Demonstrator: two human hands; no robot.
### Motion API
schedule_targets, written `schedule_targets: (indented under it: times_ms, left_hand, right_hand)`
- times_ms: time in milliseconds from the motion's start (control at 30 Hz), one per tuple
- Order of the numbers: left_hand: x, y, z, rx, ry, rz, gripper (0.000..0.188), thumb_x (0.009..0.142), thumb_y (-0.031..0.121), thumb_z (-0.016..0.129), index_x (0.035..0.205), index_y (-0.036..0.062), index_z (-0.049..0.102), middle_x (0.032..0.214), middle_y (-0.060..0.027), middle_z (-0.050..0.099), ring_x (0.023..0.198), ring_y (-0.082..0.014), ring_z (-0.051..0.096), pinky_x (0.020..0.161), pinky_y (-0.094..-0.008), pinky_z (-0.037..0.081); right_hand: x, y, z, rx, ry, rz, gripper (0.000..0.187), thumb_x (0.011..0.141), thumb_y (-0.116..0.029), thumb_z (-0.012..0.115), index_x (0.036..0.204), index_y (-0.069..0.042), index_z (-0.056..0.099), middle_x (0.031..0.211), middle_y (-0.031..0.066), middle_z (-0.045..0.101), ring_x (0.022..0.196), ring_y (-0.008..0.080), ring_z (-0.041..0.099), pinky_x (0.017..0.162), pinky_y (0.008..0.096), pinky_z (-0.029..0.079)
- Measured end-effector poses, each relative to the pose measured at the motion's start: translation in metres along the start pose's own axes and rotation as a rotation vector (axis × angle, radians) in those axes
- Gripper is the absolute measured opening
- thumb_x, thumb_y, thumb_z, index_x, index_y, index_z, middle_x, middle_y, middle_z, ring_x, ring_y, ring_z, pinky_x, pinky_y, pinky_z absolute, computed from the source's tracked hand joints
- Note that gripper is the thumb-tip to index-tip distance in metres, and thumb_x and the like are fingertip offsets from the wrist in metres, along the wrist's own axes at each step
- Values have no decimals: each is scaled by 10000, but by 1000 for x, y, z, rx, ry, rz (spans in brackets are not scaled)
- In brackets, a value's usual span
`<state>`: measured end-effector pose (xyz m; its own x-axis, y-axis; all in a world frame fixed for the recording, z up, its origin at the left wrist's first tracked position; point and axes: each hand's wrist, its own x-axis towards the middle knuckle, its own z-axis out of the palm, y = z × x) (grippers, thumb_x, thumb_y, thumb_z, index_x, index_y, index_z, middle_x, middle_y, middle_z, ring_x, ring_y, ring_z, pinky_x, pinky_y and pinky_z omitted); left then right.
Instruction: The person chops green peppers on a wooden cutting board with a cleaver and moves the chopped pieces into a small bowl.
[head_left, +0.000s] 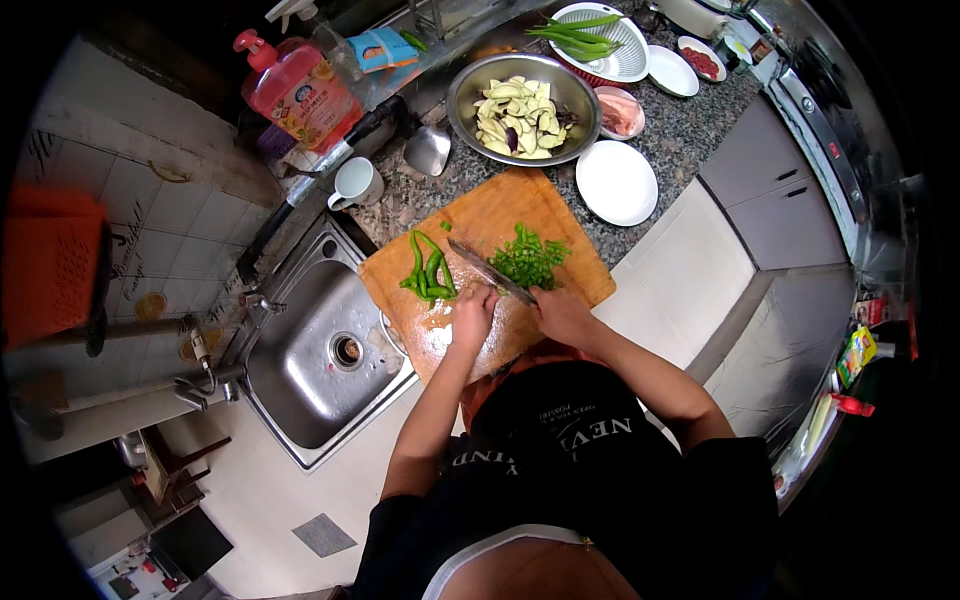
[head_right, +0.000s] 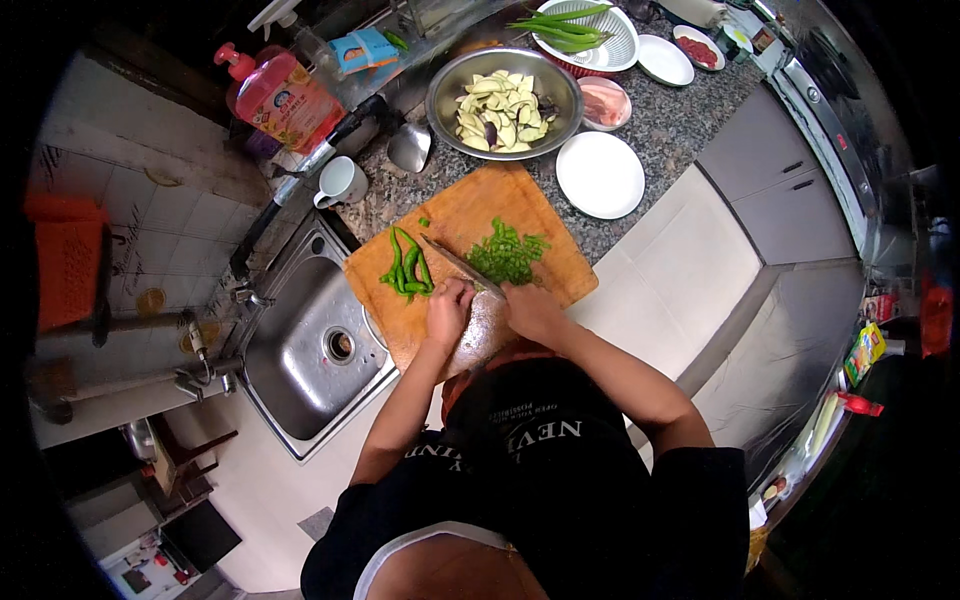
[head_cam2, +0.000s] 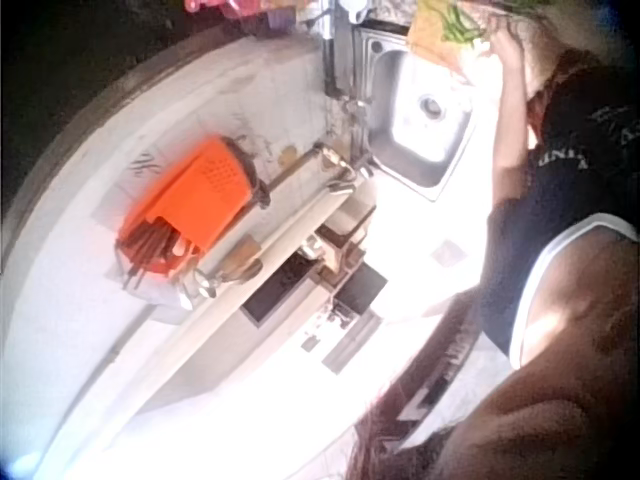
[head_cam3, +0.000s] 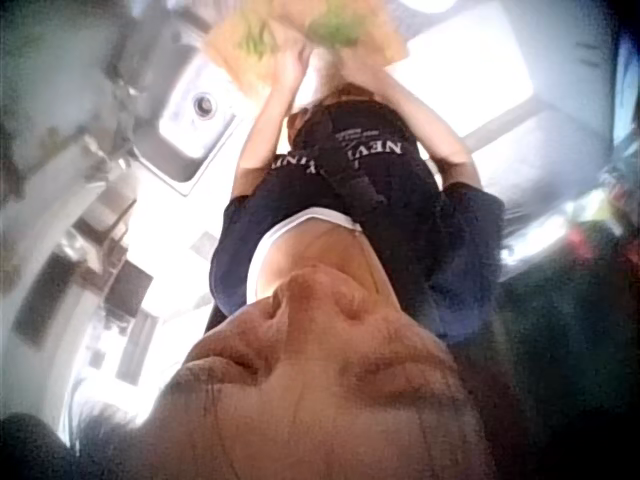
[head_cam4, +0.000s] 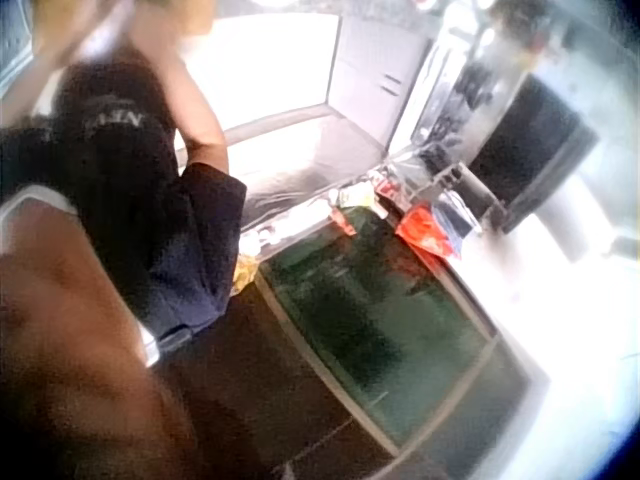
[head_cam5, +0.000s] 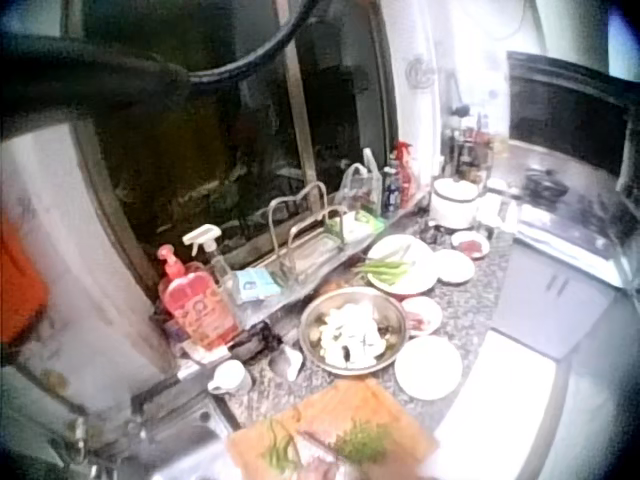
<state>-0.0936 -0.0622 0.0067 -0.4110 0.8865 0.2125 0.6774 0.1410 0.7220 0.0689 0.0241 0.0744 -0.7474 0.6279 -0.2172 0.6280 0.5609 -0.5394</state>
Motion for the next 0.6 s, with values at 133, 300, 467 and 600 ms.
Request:
schedule_targets:
  times_ms: [133, 300, 467, 600]
  left_hand:
    - [-6, -1, 1, -12, -8, -34, 52, 770, 65, 649, 775, 24, 617, 792, -127, 607, 723, -325, 595, 653, -397, 487]
    - [-8, 4, -3, 9, -34, -48, 43, 800, 67, 621, 789, 27, 633, 792, -134, 605, 721, -332, 595, 651, -401, 490]
    - [-12, 16, -10, -27, 9, -55, 36, 784, 14, 612, 808, 13, 639, 817, -160, 614, 764, -331, 607, 691, -375, 488]
    - [-15, 16, -11, -47, 63, -91, 45, 806, 14, 579, 804, 11, 624, 810, -175, 599, 759, -348, 598, 667, -408, 486]
  right_hand:
    - [-18, -5, -24, -8, -149, 39, 257, 834, -159, 497, 1042, -22, 560, 760, 246, 612, 734, 434, 588, 683, 521, 460]
    - [-18, 16, 9, 116, -95, 0, 241, 838, -185, 504, 998, -13, 562, 770, 238, 614, 750, 427, 591, 703, 511, 459]
    - [-3, 2, -5, 92, -76, -5, 257, 836, -169, 518, 1018, 9, 557, 792, 243, 614, 757, 423, 591, 705, 510, 456]
    - [-16, -7, -33, 56, -138, 31, 259, 836, -162, 517, 1023, 14, 555, 797, 245, 614, 776, 417, 596, 722, 509, 459]
